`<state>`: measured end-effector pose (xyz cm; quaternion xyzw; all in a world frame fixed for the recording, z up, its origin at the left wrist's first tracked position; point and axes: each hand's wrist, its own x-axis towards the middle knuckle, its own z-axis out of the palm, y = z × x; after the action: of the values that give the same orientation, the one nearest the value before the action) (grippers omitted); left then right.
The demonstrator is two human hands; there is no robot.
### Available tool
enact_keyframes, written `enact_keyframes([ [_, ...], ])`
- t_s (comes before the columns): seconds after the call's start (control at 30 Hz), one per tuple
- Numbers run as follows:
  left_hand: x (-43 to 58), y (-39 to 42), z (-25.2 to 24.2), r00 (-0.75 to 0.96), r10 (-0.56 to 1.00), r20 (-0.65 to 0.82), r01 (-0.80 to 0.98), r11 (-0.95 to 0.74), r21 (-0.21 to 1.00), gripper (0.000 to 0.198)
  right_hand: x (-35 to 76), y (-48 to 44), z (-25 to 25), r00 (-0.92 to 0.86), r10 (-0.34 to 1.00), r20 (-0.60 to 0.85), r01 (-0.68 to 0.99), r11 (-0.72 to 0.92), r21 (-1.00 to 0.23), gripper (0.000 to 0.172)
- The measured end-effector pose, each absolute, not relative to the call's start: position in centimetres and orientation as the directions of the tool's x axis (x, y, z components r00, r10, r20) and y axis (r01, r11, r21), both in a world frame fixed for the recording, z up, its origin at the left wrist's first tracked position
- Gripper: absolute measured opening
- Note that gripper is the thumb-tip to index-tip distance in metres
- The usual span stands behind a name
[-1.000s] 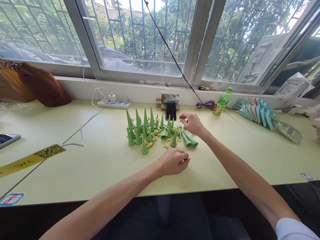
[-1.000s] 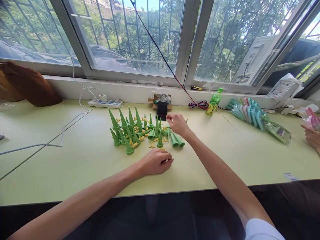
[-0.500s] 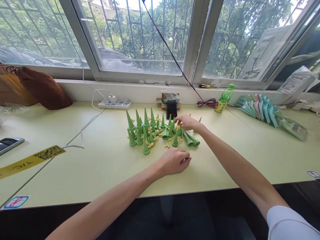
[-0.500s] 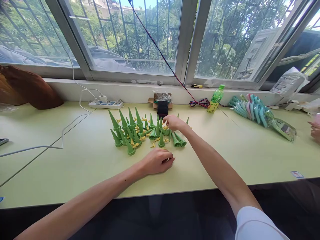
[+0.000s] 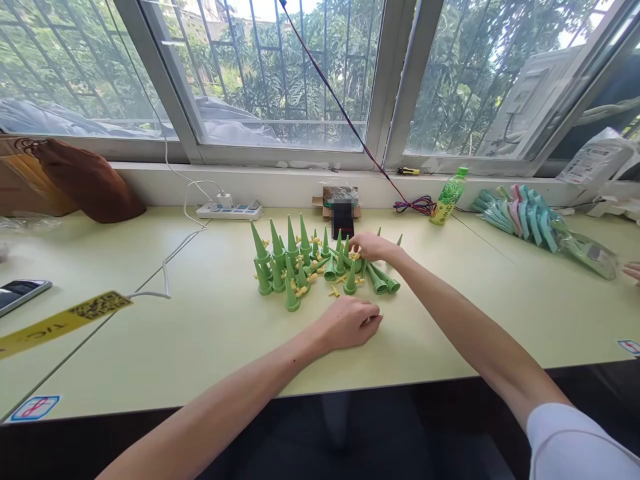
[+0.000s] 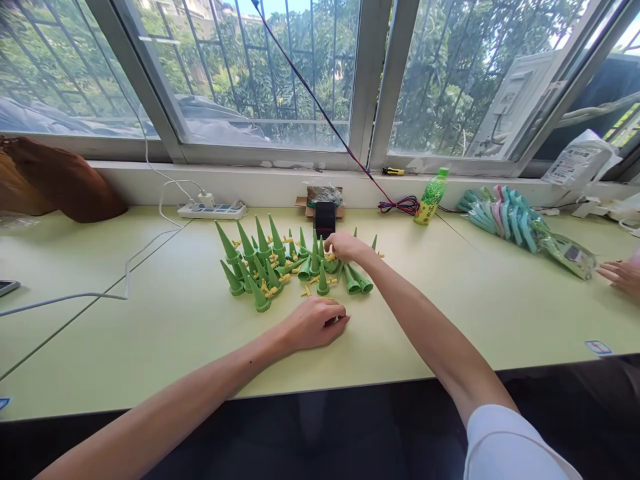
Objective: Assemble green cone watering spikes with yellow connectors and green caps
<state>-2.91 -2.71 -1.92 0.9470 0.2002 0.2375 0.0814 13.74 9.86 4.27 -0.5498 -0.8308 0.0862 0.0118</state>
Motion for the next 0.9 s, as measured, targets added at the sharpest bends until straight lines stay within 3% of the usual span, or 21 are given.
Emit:
enact_keyframes([
  [0.9, -2.81, -2.75, -1.79, 0.811, 0.429, 0.398, 0.345, -0.900, 0.266, 0.029, 13.37, 9.03, 3.69, -0.478, 0.873, -0.096, 0.871, 0.485, 0.076, 0.035],
])
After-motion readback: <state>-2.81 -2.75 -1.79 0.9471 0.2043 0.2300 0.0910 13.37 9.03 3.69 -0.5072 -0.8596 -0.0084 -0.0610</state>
